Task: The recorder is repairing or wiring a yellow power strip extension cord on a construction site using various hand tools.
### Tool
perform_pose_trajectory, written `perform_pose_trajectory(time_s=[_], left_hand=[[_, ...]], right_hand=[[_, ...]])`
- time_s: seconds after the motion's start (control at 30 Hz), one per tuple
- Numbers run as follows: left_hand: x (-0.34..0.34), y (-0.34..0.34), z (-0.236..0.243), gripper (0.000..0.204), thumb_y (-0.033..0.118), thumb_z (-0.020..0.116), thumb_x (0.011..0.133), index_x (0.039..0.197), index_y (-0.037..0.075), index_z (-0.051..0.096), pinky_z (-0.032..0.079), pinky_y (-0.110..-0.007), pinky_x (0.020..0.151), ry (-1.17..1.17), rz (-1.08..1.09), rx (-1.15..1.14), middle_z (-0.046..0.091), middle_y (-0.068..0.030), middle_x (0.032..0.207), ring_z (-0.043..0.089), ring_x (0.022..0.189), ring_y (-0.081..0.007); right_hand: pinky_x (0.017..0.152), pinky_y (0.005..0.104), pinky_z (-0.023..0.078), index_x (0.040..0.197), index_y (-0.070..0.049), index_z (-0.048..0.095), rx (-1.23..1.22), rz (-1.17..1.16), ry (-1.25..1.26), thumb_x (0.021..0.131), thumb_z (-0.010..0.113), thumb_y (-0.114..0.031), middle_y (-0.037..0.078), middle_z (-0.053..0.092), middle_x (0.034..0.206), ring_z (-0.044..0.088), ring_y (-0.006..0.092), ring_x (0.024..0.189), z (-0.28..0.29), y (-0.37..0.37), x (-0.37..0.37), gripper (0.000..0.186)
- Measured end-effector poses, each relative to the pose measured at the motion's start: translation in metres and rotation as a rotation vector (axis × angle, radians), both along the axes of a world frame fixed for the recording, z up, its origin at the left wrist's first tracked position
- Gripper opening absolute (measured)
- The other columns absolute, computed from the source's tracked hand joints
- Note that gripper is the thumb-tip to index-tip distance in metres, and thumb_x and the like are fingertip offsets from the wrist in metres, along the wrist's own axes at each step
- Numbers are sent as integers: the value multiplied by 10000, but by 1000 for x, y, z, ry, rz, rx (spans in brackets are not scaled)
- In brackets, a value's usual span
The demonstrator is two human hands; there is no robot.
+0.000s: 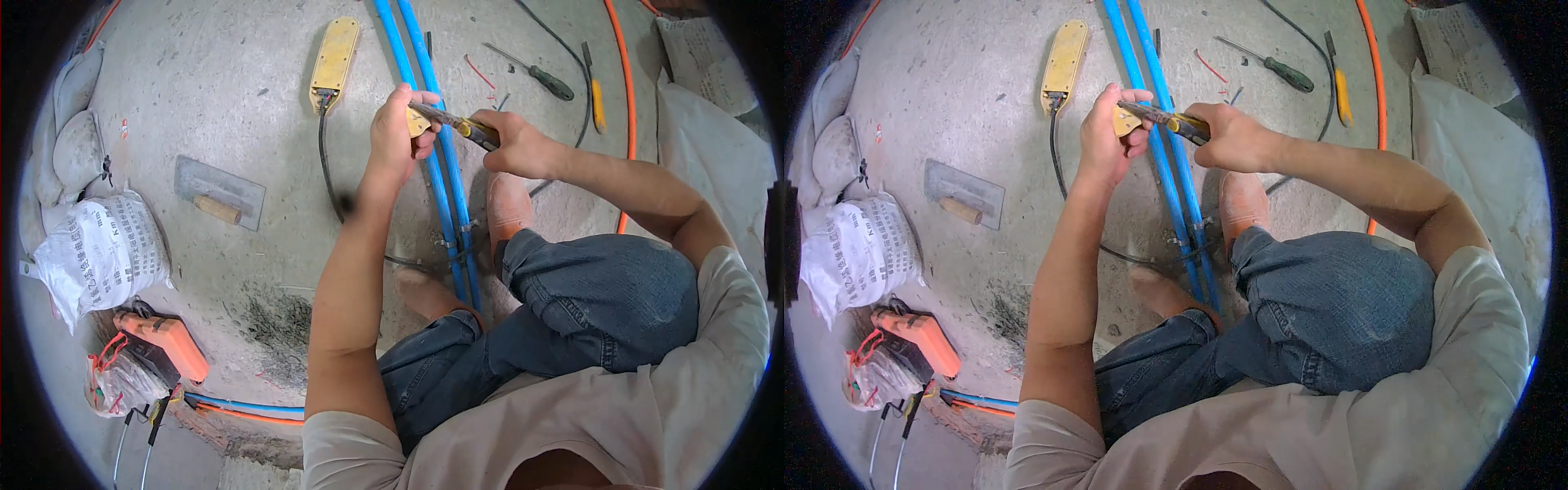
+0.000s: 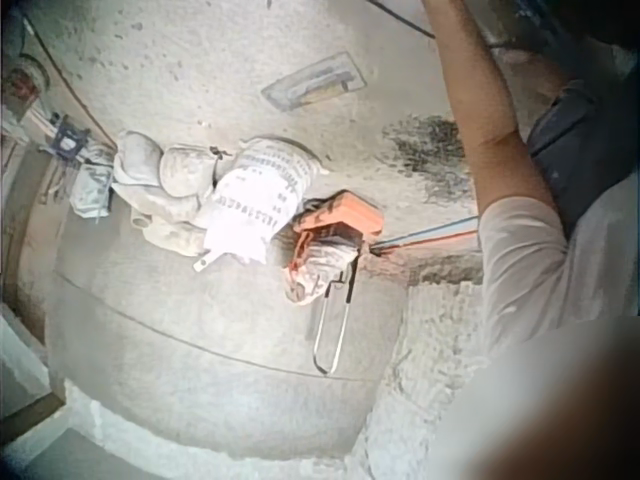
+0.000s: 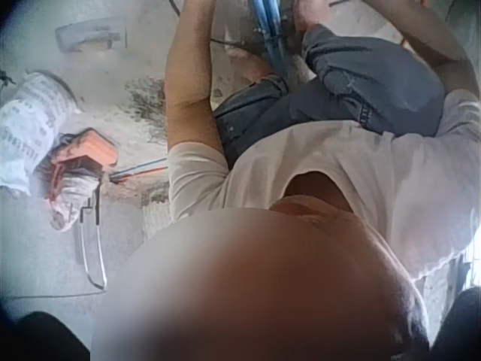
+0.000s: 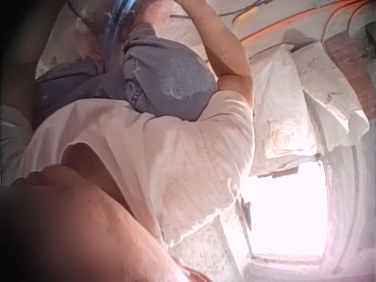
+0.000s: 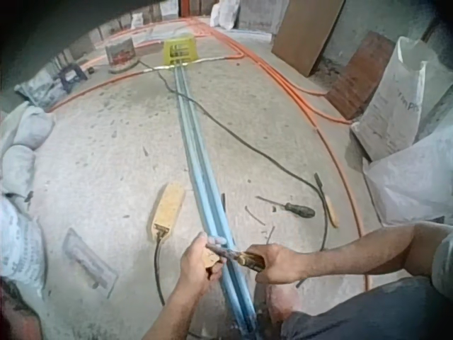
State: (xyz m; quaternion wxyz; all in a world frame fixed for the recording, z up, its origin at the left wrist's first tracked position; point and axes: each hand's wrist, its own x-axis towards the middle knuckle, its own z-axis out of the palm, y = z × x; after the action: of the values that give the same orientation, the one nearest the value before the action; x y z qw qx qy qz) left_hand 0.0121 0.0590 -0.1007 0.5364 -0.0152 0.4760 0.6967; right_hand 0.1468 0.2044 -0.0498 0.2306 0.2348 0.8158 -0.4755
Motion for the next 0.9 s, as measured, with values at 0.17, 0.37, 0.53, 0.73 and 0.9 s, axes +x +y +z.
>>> perform_pose_trajectory(time_s=[0.17,0.37,0.53,0.73,0.9], left_hand=[[9,9,-15,478,435,406,978,982,-13,571,432,-356,516,639,13,-195,578,-142,705,516,540,-239],[12,9,-24,422,367,463,976,1196,13,528,455,-411,778,1241,76,-279,541,-215,962,547,855,-351],[9,-1,-37,447,332,460,975,1275,1,467,479,-384,738,1017,41,-88,515,-176,1022,546,783,-264],[8,10,-15,267,264,558,892,1030,36,555,511,-314,580,50,201,-11,567,-77,824,559,646,-166],[-1,1,0,222,271,584,877,903,51,567,492,-320,570,-193,19,-91,595,-85,756,587,673,-189]], right_hand=[[511,258,340,1086,-51,539,-416,-276,-227,648,582,-48,-9,470,724,446,94,628,12,-17,-5,440],[497,252,337,1138,-37,489,-579,-387,-309,653,568,-31,-1,466,720,449,98,607,19,-37,-11,491],[494,261,345,1143,-20,473,-768,-450,-334,652,556,-16,6,478,711,460,104,585,9,-39,-10,498],[533,269,370,1058,-23,510,-501,-396,-311,672,549,-24,15,469,715,455,105,616,-2,-32,-8,388],[595,282,376,980,-22,545,-100,-85,-91,663,556,-36,19,475,736,449,123,688,-13,-20,5,317]])
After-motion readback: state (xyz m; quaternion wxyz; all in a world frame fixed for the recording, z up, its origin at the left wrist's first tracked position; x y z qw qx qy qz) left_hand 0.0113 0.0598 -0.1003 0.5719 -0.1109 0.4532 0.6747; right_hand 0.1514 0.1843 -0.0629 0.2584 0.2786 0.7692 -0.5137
